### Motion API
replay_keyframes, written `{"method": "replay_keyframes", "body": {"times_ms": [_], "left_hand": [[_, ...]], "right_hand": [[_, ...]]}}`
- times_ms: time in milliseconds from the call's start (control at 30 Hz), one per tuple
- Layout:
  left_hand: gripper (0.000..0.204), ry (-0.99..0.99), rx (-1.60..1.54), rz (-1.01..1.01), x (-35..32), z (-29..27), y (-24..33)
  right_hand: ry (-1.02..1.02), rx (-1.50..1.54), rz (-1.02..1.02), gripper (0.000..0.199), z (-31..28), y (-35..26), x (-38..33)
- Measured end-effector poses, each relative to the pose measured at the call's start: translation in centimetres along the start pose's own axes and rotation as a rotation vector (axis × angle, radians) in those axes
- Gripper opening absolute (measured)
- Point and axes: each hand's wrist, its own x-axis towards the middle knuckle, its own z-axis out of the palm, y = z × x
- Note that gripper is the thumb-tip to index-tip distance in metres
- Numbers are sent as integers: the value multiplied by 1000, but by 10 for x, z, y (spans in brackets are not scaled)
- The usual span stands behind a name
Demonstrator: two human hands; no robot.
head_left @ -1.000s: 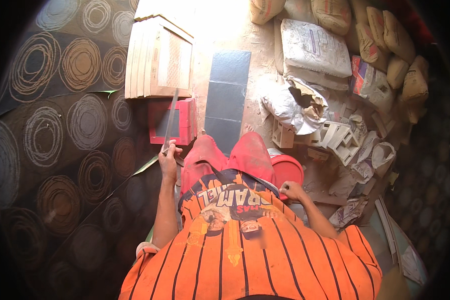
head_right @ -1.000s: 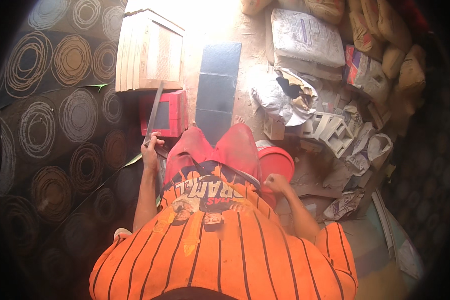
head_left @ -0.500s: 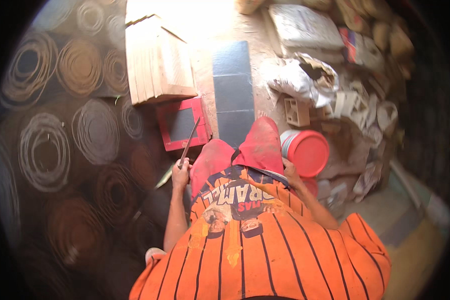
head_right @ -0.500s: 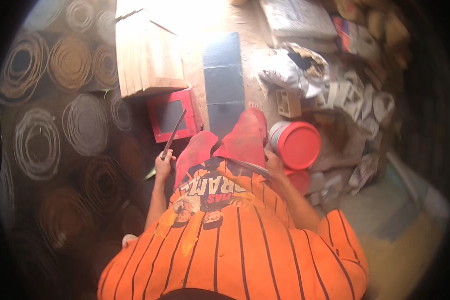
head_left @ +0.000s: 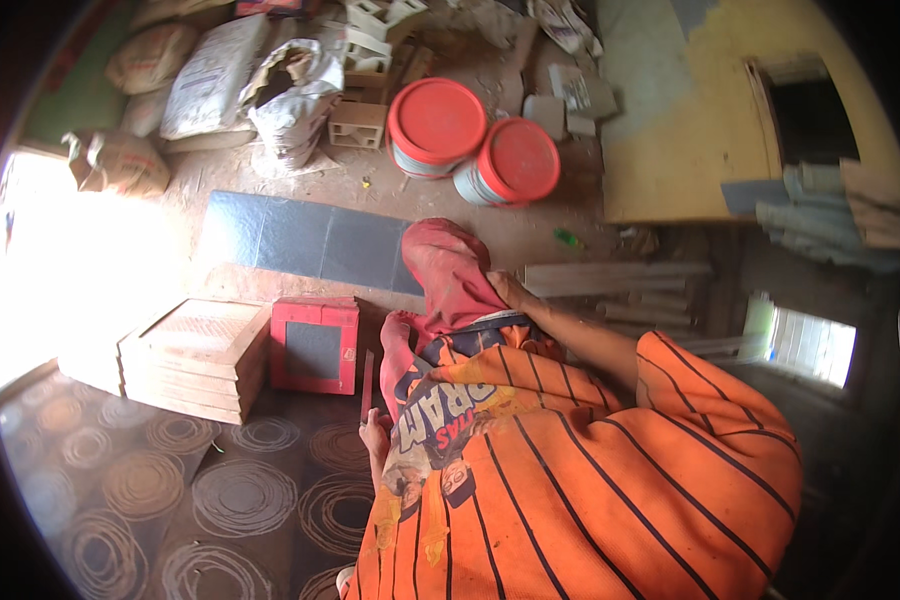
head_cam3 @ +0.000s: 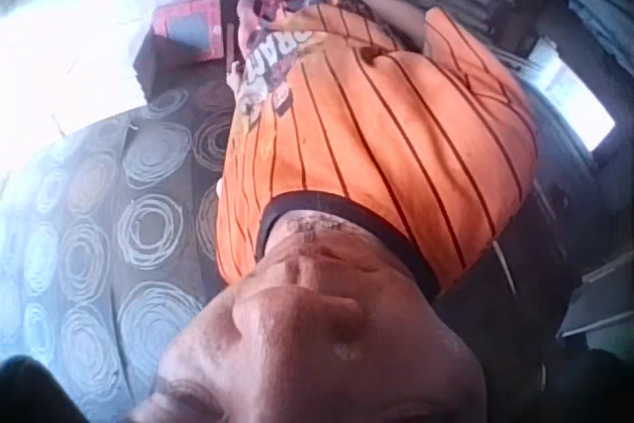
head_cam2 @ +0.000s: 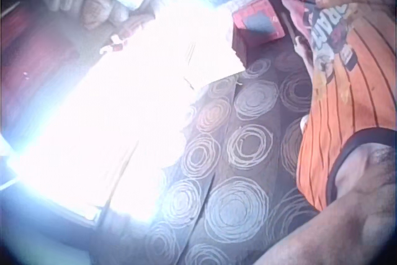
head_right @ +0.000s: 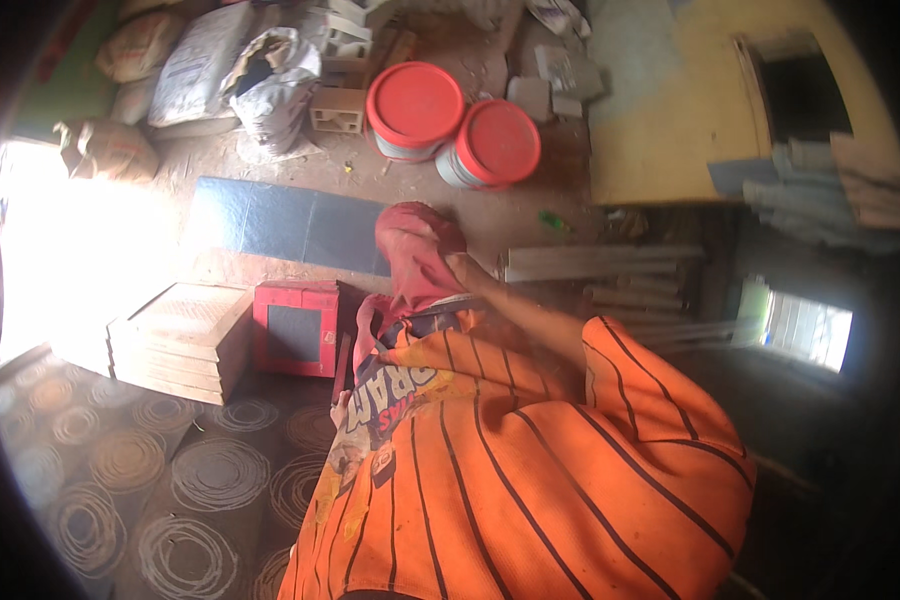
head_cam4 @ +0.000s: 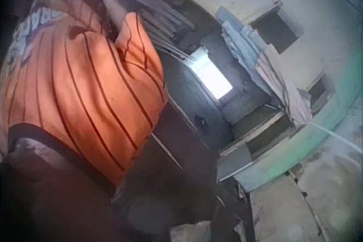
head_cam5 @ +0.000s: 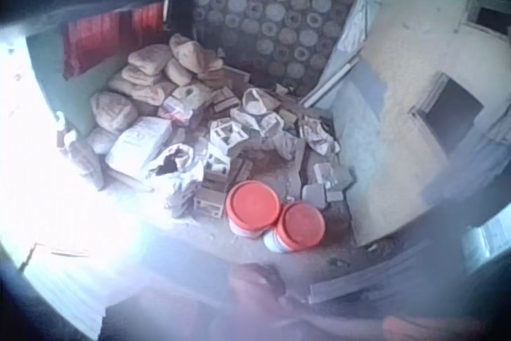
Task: The person sits on the floor and assembles several dark rectangular tiles into a larger panel. They align the tiles, use a metal ruler to measure and mark a line, and then apply a white strip along the edge of the assembled tiles.
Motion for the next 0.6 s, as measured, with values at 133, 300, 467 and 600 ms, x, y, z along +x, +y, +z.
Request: {"method": "replay_keyframes", "body": {"times_ms": [133, 300, 467, 600], "left_hand": [[20, 43, 14, -158, 8, -3, 11], [21, -89, 365, 111, 20, -12, 37], [23, -67, 334, 30, 31, 11, 64], [29, -62, 329, 51, 22, 34, 74]], "right_hand": [[74, 231, 141, 30, -2, 7, -26], [145, 357, 220, 30, 4, 23, -46], [257, 470, 300, 30, 16, 57, -58], [350, 542, 380, 30, 21, 89, -71]]}}
